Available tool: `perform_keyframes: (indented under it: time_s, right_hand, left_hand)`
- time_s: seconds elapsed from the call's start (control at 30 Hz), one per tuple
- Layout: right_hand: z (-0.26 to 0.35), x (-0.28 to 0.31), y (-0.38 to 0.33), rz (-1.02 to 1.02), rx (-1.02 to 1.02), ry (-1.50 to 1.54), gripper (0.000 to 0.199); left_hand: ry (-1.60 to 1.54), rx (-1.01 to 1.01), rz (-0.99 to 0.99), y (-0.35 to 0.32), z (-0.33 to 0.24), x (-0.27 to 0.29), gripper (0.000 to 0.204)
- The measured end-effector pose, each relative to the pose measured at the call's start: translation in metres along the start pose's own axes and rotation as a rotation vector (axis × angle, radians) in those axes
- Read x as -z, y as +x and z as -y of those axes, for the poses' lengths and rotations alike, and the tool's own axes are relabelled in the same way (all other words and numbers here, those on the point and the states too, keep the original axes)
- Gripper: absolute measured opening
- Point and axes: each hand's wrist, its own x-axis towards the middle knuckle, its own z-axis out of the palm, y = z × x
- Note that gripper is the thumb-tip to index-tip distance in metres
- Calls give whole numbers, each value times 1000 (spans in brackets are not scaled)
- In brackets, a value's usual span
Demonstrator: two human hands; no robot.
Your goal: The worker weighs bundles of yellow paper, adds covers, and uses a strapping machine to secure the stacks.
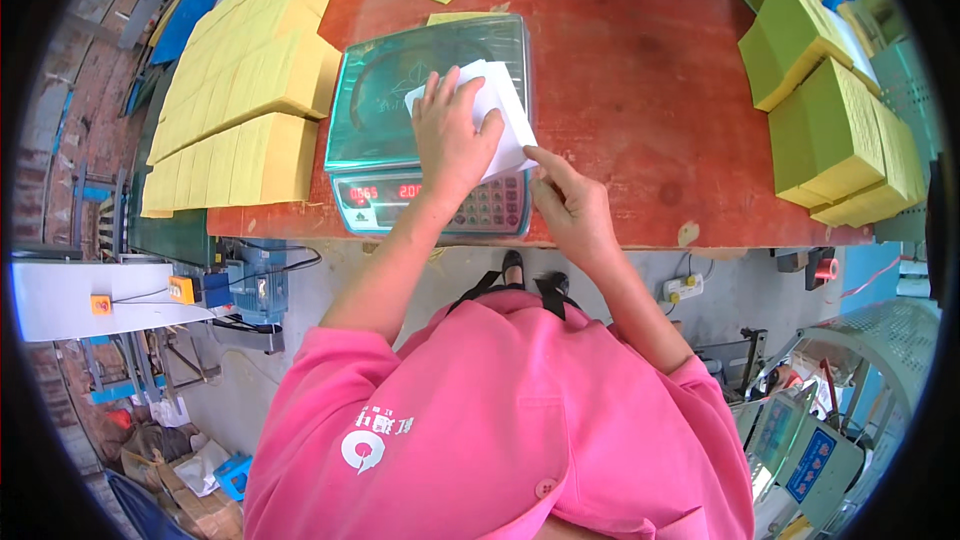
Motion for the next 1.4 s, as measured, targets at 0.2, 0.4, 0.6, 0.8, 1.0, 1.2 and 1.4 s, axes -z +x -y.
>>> perform_keyframes:
  time_s: [0.2,0.4,0.6,0.8,1.0,1.2,1.4]
  right_hand:
    - [7,0,3,-36,29,-32,32]
    - [26,17,18,-89,-39,-117,34]
    - [26,-4,23,-172,375,-452,40]
    - [11,-13,23,-139,368,-493,40]
    - [8,-15,23,-157,338,-445,37]
    - [7,-17,22,-176,328,-414,37]
    - [8,-13,27,-245,311,-360,33]
  left_hand:
    - [-140,19,-10,3,8,3,47]
    - [16,-86,29,44,27,12,48]
    - [20,-117,144,50,46,-10,40]
    - [-22,-166,104,52,43,-10,35]
    - [33,-229,161,55,32,-7,38]
    - [-103,-237,74,55,41,-13,38]
    - [-262,-180,11,53,42,-8,29]
